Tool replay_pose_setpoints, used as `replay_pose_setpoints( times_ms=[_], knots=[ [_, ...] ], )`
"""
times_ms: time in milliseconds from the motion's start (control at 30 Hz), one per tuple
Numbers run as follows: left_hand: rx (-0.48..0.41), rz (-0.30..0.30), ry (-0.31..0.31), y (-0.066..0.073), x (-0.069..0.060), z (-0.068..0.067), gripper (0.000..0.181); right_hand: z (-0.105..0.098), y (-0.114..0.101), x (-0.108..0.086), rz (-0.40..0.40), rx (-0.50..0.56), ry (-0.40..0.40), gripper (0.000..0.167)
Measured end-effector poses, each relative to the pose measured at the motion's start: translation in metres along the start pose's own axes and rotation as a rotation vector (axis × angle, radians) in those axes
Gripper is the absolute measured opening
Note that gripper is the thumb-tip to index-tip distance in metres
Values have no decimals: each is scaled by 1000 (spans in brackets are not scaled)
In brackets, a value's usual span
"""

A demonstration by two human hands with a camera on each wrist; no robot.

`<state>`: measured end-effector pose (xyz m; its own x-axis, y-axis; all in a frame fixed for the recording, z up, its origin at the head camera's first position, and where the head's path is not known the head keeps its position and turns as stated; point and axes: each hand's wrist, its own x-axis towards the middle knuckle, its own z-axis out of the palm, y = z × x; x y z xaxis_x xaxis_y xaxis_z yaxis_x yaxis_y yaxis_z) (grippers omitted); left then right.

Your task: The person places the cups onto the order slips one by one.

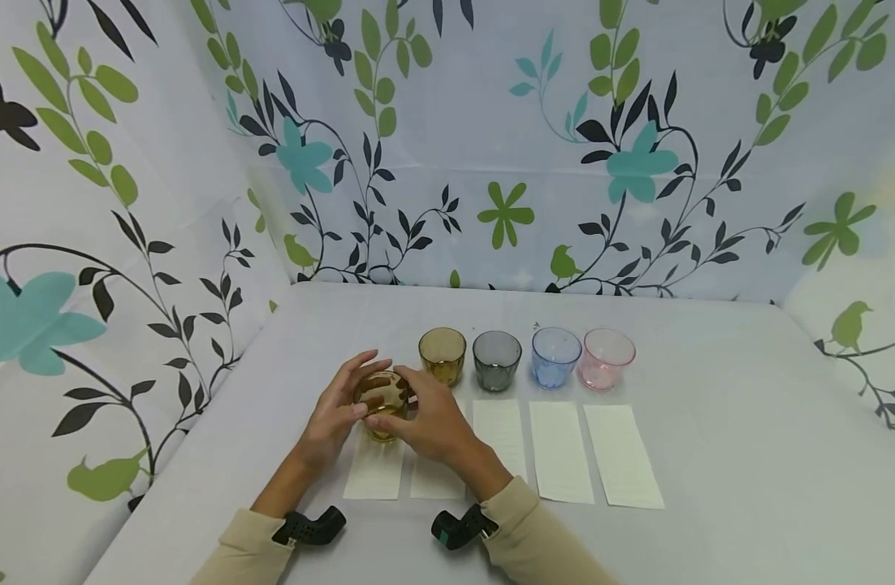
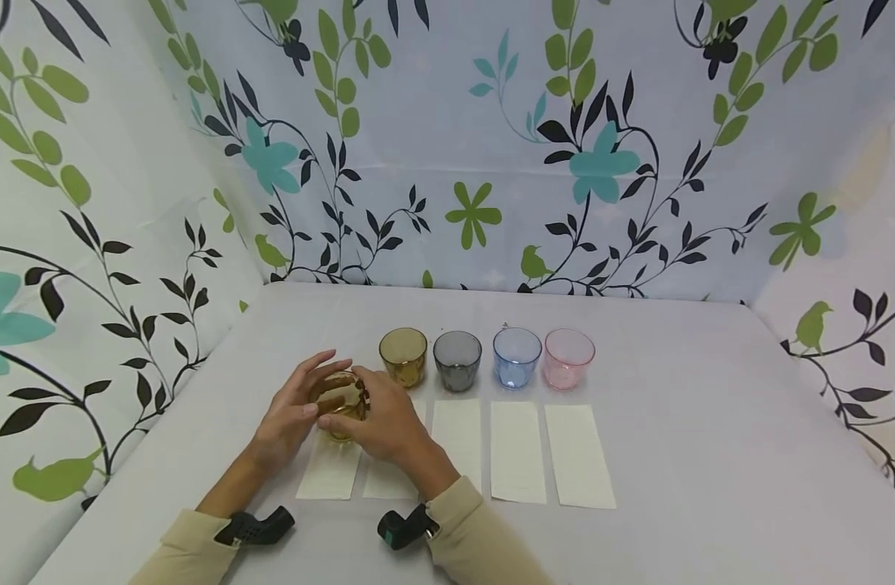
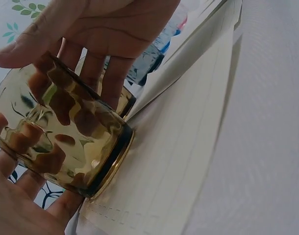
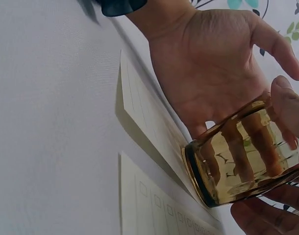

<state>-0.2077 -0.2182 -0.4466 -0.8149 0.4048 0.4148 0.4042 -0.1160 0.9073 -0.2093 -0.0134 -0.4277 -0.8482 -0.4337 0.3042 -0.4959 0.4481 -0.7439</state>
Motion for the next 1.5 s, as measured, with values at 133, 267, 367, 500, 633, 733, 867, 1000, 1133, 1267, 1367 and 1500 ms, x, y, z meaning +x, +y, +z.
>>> replay_pose_setpoints(
  times_ms=[133, 267, 367, 500, 633, 733, 867, 1000, 1133, 1267, 1367, 1500],
  knots=[
    [28, -12, -7, 5, -1, -1, 69, 2, -4, -2, 8, 7, -1, 83],
    [25, 0, -13, 4, -2, -1, 70, -1, -7, -5, 2, 33, 13, 80],
    [18, 7, -20, 2, -2, -1, 71, -5, -9, -6, -7, 104, 20, 75],
    [42, 22, -22, -2, -1, 1, 72, -13, -12, -6, -22, 178, 36, 66],
    [85, 25, -22, -4, 0, 2, 77, -21, -14, -6, -36, 158, 73, 60],
    [118, 11, -16, -3, 1, 4, 81, -28, -14, -6, -60, 144, 120, 58],
    [176, -11, 9, -3, 2, 6, 86, -37, -14, -4, -74, 144, 157, 59],
    [247, -53, 42, -3, 1, 8, 89, -41, -13, -4, -72, 150, 165, 60],
    [309, -90, 74, -3, 1, 8, 89, -44, -14, -3, -71, 139, 203, 59],
    [330, -105, 83, -4, 1, 8, 88, -45, -14, -3, -57, 127, 247, 57],
    [332, -109, 82, -4, 1, 8, 86, -47, -13, -2, -58, 130, 267, 56],
    [340, -119, 89, -6, 0, 8, 82, -50, -11, -1, -70, 120, 269, 56]
  ],
)
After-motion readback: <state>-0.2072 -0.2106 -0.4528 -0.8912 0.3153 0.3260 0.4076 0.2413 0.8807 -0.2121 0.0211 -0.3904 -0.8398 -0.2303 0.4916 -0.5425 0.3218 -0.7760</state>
